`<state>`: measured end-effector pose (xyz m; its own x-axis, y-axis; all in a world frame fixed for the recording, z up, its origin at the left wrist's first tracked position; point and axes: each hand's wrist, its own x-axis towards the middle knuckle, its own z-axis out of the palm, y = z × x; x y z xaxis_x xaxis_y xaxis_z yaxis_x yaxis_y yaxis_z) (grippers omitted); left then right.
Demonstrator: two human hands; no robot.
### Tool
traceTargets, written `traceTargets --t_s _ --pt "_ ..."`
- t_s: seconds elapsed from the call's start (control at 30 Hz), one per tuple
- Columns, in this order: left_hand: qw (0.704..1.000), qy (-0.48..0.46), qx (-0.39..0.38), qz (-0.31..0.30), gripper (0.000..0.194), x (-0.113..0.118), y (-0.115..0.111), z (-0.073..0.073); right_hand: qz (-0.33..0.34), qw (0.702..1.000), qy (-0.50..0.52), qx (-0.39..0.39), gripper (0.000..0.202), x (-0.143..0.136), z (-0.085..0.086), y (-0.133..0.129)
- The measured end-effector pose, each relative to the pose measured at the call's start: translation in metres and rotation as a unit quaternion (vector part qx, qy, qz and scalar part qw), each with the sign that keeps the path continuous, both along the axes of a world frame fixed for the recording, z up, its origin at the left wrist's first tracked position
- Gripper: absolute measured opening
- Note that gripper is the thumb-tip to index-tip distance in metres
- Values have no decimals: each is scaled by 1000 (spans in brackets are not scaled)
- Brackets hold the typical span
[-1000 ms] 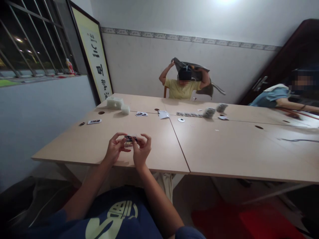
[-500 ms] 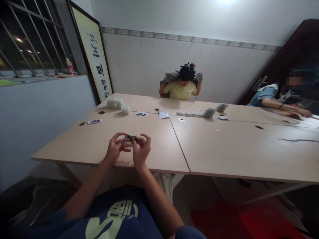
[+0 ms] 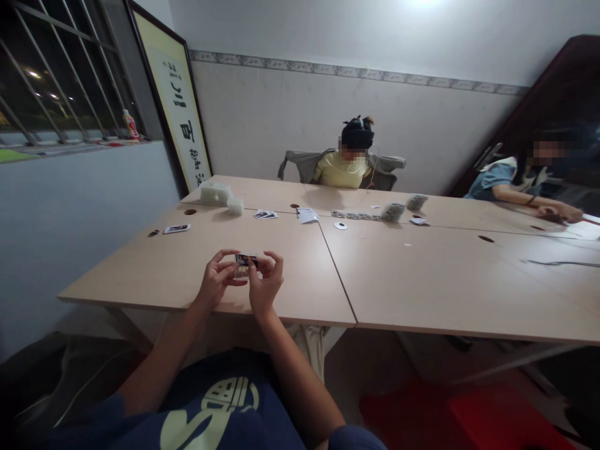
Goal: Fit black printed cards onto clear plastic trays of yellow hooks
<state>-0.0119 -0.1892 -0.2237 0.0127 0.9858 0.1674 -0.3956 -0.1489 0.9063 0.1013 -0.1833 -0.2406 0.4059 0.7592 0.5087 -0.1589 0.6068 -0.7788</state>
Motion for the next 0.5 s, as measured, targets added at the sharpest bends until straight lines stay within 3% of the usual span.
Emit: traceTargets --t_s 0.5 --pt "1000 6 -19 0 62 1 -1 0 -75 991 -92 58 25 -2 -7 -1"
